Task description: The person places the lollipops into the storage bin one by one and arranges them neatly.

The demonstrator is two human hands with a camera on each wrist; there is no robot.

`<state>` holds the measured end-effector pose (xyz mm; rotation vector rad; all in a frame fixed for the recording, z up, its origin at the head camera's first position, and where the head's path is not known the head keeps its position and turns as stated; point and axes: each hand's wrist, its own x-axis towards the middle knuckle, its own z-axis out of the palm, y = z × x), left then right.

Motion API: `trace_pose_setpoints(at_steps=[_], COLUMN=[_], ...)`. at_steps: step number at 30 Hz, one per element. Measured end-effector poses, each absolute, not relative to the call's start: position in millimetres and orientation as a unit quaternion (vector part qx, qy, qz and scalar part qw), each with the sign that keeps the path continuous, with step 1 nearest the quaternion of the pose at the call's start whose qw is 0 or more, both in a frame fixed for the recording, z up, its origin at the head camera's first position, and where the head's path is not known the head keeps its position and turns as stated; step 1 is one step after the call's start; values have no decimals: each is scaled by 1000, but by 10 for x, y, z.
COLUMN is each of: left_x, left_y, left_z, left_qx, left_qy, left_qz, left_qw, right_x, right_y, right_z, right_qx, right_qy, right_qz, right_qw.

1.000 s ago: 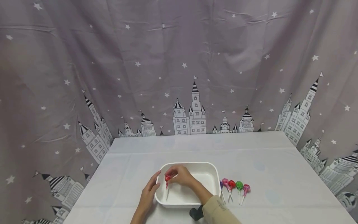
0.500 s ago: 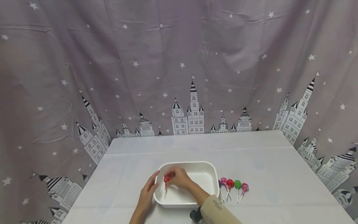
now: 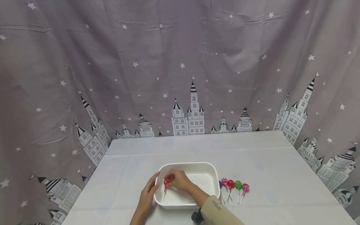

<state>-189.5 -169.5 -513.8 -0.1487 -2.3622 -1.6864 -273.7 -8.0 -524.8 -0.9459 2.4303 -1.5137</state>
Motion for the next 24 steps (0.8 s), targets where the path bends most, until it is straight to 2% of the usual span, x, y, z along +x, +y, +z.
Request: trace_pose_setpoints(at_steps=[6, 13, 24], left_x=[-1912, -2042, -2056], left_y=[-1707, -1777, -1784], left_z=[-5166, -5468, -5502], left_qx=[-54, -66, -64], left_qy=[-807, -803, -802], left_qz=[-577, -577, -581], left_qw=[116, 130, 119], right_x=[-2753, -2755, -2757], right_y=[-84, -97, -91], right_z=[-5272, -5288, -5303], right_qx=[-326, -338, -350], right_qy=[809, 817, 813], right_qz=[-486, -466, -465], right_qw=[51, 33, 23])
